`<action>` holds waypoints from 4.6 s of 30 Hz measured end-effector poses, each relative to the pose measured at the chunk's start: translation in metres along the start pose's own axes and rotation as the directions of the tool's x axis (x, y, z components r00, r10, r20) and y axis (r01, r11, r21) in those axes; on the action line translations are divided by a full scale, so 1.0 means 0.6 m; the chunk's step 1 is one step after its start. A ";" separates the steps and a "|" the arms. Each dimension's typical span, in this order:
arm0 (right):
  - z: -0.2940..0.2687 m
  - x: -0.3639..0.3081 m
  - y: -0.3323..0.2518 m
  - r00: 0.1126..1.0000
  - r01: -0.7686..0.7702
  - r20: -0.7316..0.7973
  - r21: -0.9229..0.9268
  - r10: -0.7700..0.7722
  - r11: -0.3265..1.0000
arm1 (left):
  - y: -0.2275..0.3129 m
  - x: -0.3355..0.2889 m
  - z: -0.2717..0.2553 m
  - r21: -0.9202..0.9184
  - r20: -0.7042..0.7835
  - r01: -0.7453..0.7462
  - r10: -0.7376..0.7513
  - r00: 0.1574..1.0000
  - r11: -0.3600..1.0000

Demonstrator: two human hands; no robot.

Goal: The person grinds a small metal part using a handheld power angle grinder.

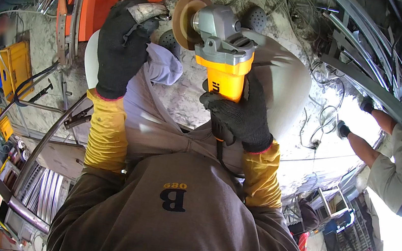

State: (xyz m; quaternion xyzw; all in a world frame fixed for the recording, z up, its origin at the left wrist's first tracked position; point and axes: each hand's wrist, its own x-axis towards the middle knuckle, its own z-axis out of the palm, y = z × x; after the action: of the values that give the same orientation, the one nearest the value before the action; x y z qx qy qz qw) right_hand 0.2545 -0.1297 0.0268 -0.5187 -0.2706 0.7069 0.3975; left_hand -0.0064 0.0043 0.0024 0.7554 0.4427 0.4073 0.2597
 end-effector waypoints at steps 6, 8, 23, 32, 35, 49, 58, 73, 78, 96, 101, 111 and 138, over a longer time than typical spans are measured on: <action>0.008 0.002 -0.006 1.000 -0.005 0.009 0.027 0.005 1.000 | 0.003 0.002 -0.003 0.031 0.013 -0.007 0.006 1.000 0.999; 0.009 0.002 -0.007 1.000 -0.004 0.010 0.026 0.004 1.000 | 0.003 0.003 -0.003 0.039 0.008 -0.036 0.035 0.999 0.999; 0.012 0.004 -0.005 1.000 0.022 -0.001 0.075 -0.022 0.997 | 0.001 0.000 0.005 0.018 -0.015 -0.012 0.012 1.000 1.000; 0.007 0.004 -0.003 0.999 0.024 0.038 -0.047 -0.022 0.999 | 0.006 0.000 0.006 -0.069 -0.013 0.030 -0.031 0.999 0.997; 0.006 0.003 -0.001 0.999 0.016 0.030 -0.003 -0.016 1.000 | 0.003 -0.002 0.005 -0.027 -0.008 0.025 -0.025 1.000 0.999; 0.005 0.003 0.002 0.998 0.058 0.014 -0.018 -0.058 0.998 | -0.010 -0.016 0.007 -0.176 0.011 0.225 -0.227 0.974 0.958; 0.000 0.000 0.001 0.998 0.041 0.041 -0.002 -0.041 0.999 | 0.000 -0.009 0.004 -0.186 0.033 0.225 -0.223 0.974 0.956; 0.011 0.006 0.001 0.998 0.067 0.009 -0.054 -0.067 0.996 | -0.016 -0.017 0.005 -0.084 0.036 0.162 -0.160 0.987 0.983; 0.007 0.004 0.005 0.997 0.083 0.003 -0.096 -0.083 0.992 | -0.015 -0.017 0.006 -0.083 0.038 0.149 -0.146 0.989 0.985; 0.001 -0.001 -0.004 1.000 0.001 0.014 -0.012 -0.001 1.000 | 0.007 -0.006 0.001 -0.239 0.064 0.288 -0.281 0.957 0.927; 0.009 0.000 -0.005 0.998 0.061 0.007 -0.004 -0.060 0.998 | 0.007 -0.008 0.004 -0.229 0.049 0.275 -0.271 0.961 0.934; 0.009 0.003 0.000 0.992 0.120 -0.020 -0.124 -0.123 0.985 | -0.008 -0.012 0.009 -0.139 0.033 0.189 -0.187 0.982 0.972; 0.006 -0.002 -0.005 1.000 0.031 0.003 0.009 -0.031 0.999 | -0.009 -0.011 0.003 -0.166 0.023 0.210 -0.209 0.978 0.963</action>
State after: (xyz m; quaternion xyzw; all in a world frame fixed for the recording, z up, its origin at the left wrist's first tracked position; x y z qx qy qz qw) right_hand 0.2519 -0.1290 0.0307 -0.5116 -0.2762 0.7026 0.4103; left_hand -0.0091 0.0012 -0.0054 0.6808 0.4837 0.4113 0.3652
